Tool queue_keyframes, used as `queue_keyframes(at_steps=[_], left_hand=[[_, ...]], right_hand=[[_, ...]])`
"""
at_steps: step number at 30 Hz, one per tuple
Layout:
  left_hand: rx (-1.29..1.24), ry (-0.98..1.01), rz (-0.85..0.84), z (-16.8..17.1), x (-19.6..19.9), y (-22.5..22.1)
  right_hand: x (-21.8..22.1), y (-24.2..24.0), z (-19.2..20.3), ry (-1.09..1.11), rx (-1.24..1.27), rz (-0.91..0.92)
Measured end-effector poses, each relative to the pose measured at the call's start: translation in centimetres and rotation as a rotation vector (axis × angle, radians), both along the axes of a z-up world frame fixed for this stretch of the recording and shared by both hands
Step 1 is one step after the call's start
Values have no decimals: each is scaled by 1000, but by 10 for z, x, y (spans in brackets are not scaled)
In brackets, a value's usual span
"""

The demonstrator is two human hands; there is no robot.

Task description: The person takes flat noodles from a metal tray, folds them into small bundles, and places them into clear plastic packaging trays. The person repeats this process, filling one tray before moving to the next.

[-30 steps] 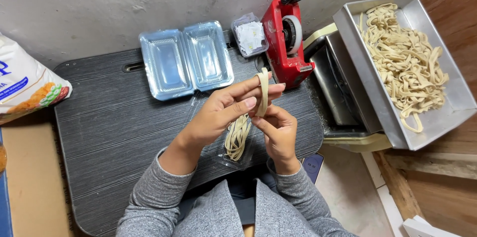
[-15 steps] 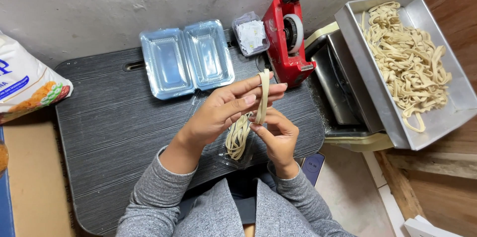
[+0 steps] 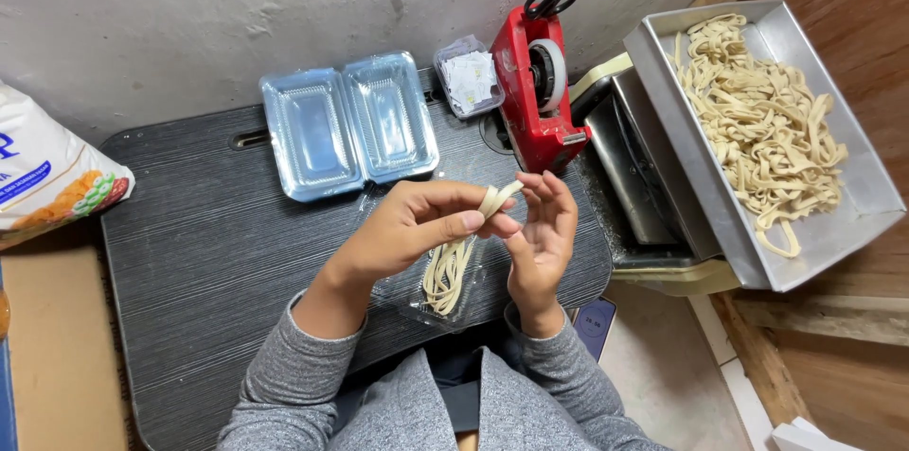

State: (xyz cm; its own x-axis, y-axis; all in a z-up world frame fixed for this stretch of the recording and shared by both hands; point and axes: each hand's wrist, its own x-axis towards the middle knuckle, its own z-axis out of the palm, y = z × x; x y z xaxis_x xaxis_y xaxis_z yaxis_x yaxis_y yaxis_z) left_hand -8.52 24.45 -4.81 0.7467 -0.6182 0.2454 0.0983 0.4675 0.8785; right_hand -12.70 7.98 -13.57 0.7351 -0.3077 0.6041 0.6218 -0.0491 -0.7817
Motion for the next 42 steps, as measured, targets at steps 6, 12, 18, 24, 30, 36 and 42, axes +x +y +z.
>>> queue_keyframes(at_steps=[6,12,18,24,30,36,42], left_hand=[[275,-230,53,0,7,10],[357,-316,96,9,7,17],[404,-341,67,19,8,20],[536,-386,-5,14,15,21],[648,-241,-13,-1,12,27],[776,-249,51,-54,3,35],[768,138,164,-80,-22,25]], right_hand=[[12,-10,58,-49,-322,218],[17,-17,66,-72,-332,240],[9,-20,73,-23,-165,328],[6,-38,68,-19,90,439],[0,-67,102,-184,90,436],[-14,-96,114,-250,168,423],[-17,-152,100,-331,-49,290]])
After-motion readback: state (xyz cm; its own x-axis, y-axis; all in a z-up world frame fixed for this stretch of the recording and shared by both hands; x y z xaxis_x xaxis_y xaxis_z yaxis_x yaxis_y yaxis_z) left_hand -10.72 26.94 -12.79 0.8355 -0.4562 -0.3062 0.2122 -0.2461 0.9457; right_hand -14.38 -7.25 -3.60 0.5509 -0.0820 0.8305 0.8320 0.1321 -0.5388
